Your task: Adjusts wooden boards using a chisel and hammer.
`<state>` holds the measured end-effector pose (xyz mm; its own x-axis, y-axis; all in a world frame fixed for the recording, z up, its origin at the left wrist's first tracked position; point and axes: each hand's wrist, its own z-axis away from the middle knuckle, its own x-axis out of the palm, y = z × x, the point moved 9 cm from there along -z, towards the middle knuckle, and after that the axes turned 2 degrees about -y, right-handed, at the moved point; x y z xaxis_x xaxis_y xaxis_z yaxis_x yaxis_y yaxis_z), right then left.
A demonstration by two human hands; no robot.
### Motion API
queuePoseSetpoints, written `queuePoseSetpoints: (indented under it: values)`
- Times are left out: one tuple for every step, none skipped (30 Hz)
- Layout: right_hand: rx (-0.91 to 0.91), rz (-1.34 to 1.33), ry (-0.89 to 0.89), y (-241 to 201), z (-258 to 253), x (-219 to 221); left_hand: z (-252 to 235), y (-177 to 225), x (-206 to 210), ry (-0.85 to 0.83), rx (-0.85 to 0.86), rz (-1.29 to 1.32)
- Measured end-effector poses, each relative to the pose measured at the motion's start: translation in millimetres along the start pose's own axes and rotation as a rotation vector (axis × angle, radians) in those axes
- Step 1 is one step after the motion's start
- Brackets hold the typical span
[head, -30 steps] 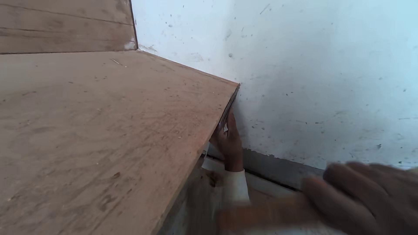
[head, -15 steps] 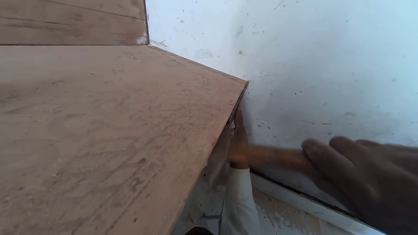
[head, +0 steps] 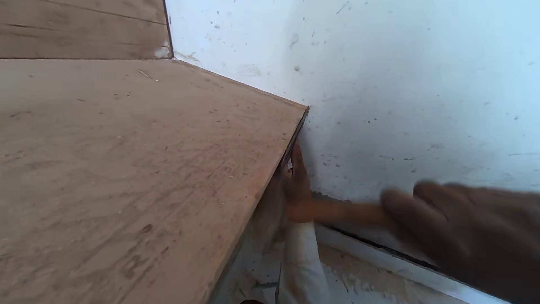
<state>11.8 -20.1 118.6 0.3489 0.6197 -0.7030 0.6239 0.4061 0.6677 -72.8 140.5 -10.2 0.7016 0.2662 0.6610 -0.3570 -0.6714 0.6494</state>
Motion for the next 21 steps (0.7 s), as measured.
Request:
queuePoseSetpoints:
  values:
    - [0.03, 0.019, -0.02, 7, -4, 6, -1, 0, 1, 0.012, 0.034, 0.047]
    - [0.044, 0.031, -0.036, 10, -8, 7, -3, 2, 2, 0.017, 0.07, 0.056]
    - [0.038, 0.037, -0.042, 8, -10, 4, -6, 5, 1, 0.043, 0.107, 0.03]
    - [0.023, 0.023, -0.043, 3, -8, 0, -4, 7, 1, 0.038, 0.077, -0.002]
    - [0.001, -0.019, -0.036, -2, -6, -7, -3, 7, 0, 0.041, 0.053, 0.0]
    - [-0.024, -0.064, -0.024, -7, -4, -12, -3, 6, 0, 0.047, 0.049, 0.008]
    - [-0.034, -0.068, -0.028, -9, -1, -11, -3, 4, -1, 0.055, 0.037, 0.009]
    - [-0.017, -0.054, -0.029, -7, 0, -6, -3, 5, 0, 0.047, 0.023, 0.011]
    - [0.019, -0.021, -0.036, -1, -1, 1, -2, 7, 2, 0.034, -0.011, 0.025]
    - [0.056, 0.0, -0.045, 5, -4, 7, -2, 10, 5, 0.02, -0.024, 0.055]
    - [0.075, 0.012, -0.057, 8, -7, 10, -3, 11, 5, 0.031, 0.019, 0.065]
    - [0.066, 0.015, -0.062, 7, -9, 8, -5, 11, 3, 0.056, 0.101, 0.064]
    - [0.051, 0.005, -0.065, 3, -8, 4, -4, 8, 1, 0.041, 0.092, 0.054]
    - [0.032, -0.021, -0.065, -1, -6, -2, -2, 9, 0, 0.022, 0.078, 0.021]
    - [0.004, -0.045, -0.074, -5, -5, -7, -2, 8, -3, 0.002, 0.087, -0.012]
    - [-0.013, -0.053, -0.071, -8, -3, -8, 0, 4, -5, -0.027, 0.096, -0.04]
    - [-0.007, -0.039, -0.058, -6, -2, -6, -2, 3, -4, 0.005, 0.125, -0.047]
    - [0.027, 0.0, -0.052, -2, -2, 0, -4, 2, -4, 0.028, 0.165, -0.022]
    - [0.064, 0.017, -0.066, 4, -3, 6, -5, -2, -4, 0.052, 0.233, 0.04]
    - [0.085, 0.021, -0.087, 7, -5, 9, -6, 3, -1, 0.06, 0.218, 0.075]
    - [0.086, 0.015, -0.104, 7, -7, 9, -9, 8, 1, 0.067, 0.161, 0.081]
